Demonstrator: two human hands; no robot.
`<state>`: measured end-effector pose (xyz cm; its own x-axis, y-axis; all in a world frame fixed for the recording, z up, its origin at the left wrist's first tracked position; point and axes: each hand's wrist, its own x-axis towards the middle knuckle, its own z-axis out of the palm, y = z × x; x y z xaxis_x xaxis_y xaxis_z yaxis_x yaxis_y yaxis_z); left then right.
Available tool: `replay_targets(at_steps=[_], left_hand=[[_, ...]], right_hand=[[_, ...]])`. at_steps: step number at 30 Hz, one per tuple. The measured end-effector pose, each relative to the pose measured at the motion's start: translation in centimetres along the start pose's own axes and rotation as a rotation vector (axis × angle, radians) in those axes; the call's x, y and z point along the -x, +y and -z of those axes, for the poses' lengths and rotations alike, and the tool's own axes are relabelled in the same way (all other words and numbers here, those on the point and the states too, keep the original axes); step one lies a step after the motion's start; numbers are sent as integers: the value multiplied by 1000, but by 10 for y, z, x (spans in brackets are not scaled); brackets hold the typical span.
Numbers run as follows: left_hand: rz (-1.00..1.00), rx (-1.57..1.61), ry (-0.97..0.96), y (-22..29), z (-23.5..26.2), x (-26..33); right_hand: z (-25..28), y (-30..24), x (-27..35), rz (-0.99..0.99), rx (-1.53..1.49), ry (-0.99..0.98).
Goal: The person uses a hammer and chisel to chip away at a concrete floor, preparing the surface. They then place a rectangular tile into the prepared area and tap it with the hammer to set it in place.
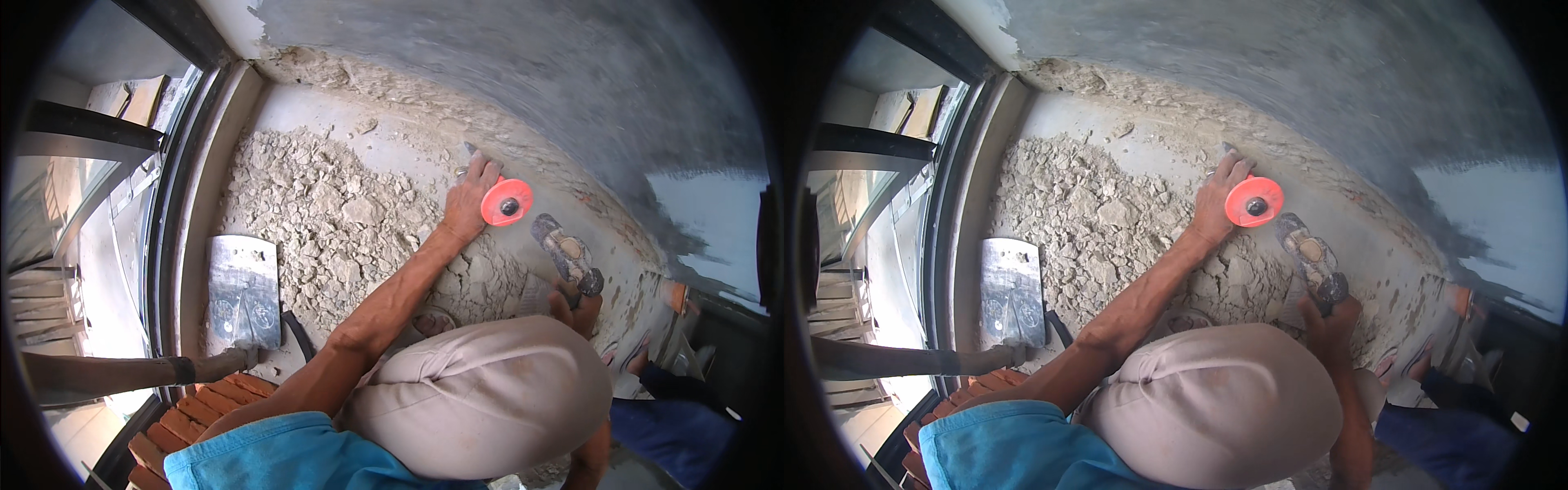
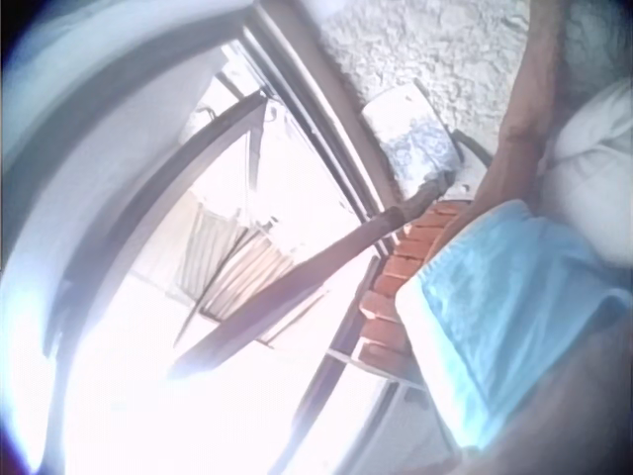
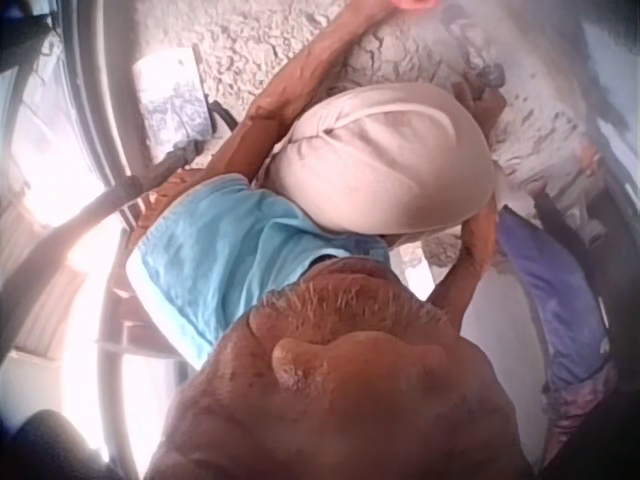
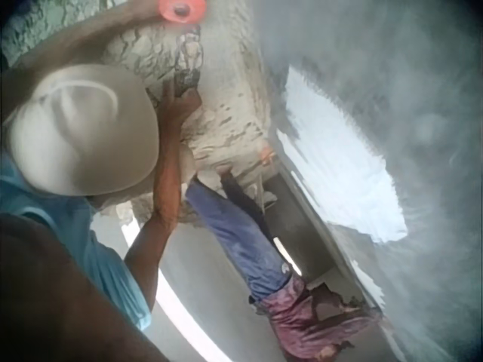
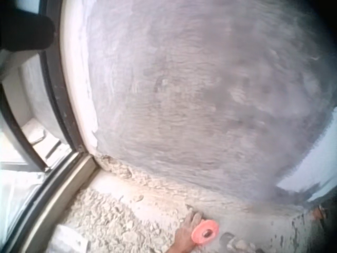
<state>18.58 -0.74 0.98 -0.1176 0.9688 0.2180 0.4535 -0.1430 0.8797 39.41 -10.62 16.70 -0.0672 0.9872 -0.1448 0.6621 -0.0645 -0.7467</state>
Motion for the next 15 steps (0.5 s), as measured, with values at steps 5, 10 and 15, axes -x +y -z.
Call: replay_targets(at_steps=[5,10,15], left_hand=[[-12,2,34,0,-3,2],[-8,-1,47,-5,-7,2],[-44,-20,68,-6,-2,4]], right_hand=[[-11,-7,-19,85,126,-51],[-19,-1,-30,46,328,-72],[-22,4,-33,180,385,-91]])
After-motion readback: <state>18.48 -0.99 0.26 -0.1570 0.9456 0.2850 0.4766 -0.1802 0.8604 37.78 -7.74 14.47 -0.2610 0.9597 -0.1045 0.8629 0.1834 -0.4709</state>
